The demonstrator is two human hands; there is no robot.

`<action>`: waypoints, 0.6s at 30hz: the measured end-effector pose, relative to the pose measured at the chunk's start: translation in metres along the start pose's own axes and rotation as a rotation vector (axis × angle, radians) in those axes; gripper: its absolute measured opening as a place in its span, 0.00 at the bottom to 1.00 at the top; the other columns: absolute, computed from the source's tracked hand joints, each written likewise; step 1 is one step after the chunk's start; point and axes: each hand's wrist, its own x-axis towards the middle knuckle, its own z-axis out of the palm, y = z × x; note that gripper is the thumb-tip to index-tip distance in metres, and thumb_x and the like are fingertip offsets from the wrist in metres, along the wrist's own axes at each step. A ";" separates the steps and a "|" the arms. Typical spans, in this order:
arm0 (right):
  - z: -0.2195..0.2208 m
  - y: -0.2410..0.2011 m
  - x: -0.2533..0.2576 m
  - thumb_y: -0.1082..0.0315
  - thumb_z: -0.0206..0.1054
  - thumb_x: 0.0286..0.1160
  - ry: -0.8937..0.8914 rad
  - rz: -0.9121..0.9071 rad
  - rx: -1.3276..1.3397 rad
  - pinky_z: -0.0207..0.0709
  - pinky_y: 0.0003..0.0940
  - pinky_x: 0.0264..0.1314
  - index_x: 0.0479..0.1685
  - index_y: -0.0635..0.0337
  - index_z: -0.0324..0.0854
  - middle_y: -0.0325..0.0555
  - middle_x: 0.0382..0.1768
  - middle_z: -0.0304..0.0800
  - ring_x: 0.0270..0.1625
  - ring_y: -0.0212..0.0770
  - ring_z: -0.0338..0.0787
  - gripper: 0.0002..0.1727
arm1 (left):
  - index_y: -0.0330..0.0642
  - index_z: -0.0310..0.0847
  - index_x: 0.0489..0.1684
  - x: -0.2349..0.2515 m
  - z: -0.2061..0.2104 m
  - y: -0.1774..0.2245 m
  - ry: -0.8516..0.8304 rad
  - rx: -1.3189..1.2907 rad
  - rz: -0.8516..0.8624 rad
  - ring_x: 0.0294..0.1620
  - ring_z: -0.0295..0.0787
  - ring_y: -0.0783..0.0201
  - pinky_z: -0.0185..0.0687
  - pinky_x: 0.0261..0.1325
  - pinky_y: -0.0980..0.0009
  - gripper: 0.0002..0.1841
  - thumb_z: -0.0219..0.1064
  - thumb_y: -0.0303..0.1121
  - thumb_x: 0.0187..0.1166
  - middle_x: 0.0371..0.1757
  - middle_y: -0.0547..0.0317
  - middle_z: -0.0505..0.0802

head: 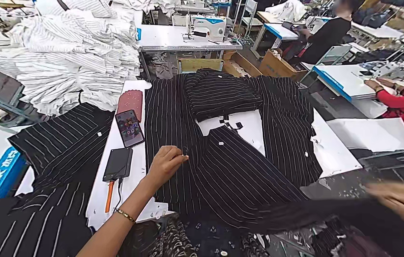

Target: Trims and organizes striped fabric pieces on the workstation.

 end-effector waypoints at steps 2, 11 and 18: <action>0.058 -0.024 0.067 0.54 0.60 0.85 0.061 -0.235 0.024 0.74 0.45 0.74 0.44 0.49 0.95 0.41 0.53 0.96 0.64 0.42 0.89 0.17 | 0.50 0.89 0.42 0.026 -0.006 0.024 0.029 -0.017 0.160 0.44 0.83 0.57 0.74 0.61 0.68 0.09 0.61 0.35 0.88 0.33 0.55 0.84; 0.151 -0.141 0.185 0.66 0.67 0.80 -0.636 -0.888 0.263 0.60 0.68 0.83 0.45 0.55 0.95 0.47 0.54 0.94 0.65 0.51 0.90 0.09 | 0.45 0.84 0.46 0.077 -0.053 0.101 0.002 -0.023 0.485 0.40 0.76 0.60 0.68 0.59 0.69 0.06 0.60 0.27 0.86 0.32 0.58 0.79; 0.091 -0.112 0.133 0.58 0.61 0.86 -0.160 -0.823 0.394 0.68 0.38 0.79 0.45 0.46 0.92 0.35 0.46 0.95 0.60 0.31 0.88 0.13 | 0.51 0.89 0.37 0.040 -0.023 0.122 -0.443 -0.095 0.279 0.40 0.88 0.57 0.79 0.54 0.59 0.10 0.62 0.25 0.78 0.33 0.58 0.89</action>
